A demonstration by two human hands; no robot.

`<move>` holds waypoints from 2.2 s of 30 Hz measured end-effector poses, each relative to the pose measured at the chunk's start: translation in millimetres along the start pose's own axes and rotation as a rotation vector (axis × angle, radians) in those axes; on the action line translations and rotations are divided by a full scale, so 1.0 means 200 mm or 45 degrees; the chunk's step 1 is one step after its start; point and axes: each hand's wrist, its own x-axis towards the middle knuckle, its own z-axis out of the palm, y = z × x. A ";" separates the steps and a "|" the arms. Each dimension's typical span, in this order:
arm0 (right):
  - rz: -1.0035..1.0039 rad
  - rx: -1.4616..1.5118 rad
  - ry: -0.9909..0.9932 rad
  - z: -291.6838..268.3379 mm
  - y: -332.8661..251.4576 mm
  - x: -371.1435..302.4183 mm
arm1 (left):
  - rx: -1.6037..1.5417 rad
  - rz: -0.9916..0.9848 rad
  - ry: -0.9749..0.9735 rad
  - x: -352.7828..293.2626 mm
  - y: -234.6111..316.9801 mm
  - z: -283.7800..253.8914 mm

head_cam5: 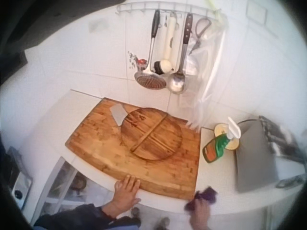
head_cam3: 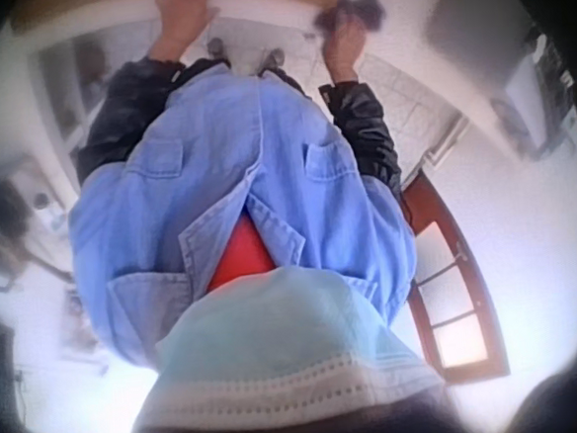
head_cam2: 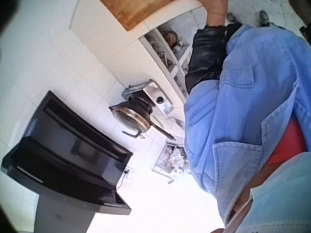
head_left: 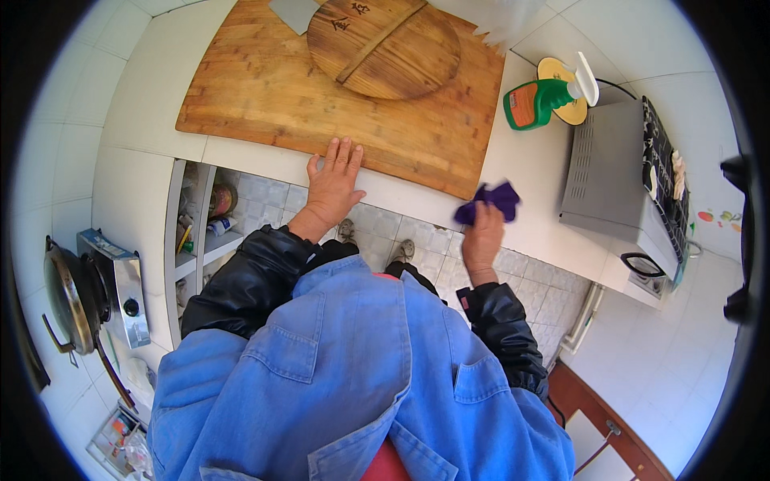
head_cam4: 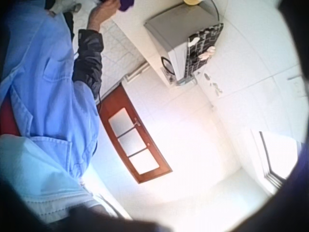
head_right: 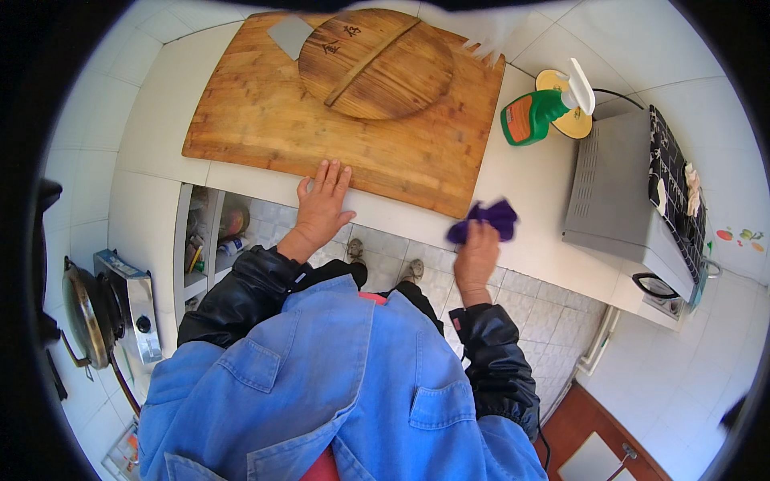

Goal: The person wipes the kitchen wall tiles, sink rim, countertop, microwave, cutting board, and stovetop using a purple cloth. They move items like a spray bottle and cutting board to reach different areas and continue wiping across multiple surfaces.

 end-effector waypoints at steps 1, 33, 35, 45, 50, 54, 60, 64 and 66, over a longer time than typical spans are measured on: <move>-0.136 0.015 -0.088 -0.02 -0.07 -0.02 | -0.011 0.016 0.007 0.00 -0.01 0.00; -0.498 0.270 -0.254 -0.20 -0.24 0.09 | -0.316 -0.159 0.271 0.33 -0.15 -0.34; -0.331 0.197 -0.223 -0.23 -0.11 0.01 | -0.491 -0.325 0.467 0.45 -0.17 -0.34; -0.281 0.173 -0.136 -0.15 -0.16 -0.05 | -1.987 -0.996 0.446 0.80 -0.25 -0.20; -0.252 0.173 -0.176 -0.21 -0.09 -0.04 | -2.218 -1.132 0.336 0.86 -0.32 -0.22; -0.187 0.134 -0.107 -0.23 -0.06 -0.04 | -2.329 -1.090 0.266 0.90 -0.36 -0.26; -0.326 0.287 -0.046 -0.12 -0.31 0.02 | -2.237 -0.854 0.240 0.98 -0.40 -0.53; -0.510 0.278 -0.104 -0.09 -0.36 0.04 | -2.134 -0.796 0.226 1.07 -0.38 -0.75; -0.494 0.324 -0.100 -0.12 -0.28 0.03 | -2.065 -0.752 0.240 1.11 -0.34 -0.83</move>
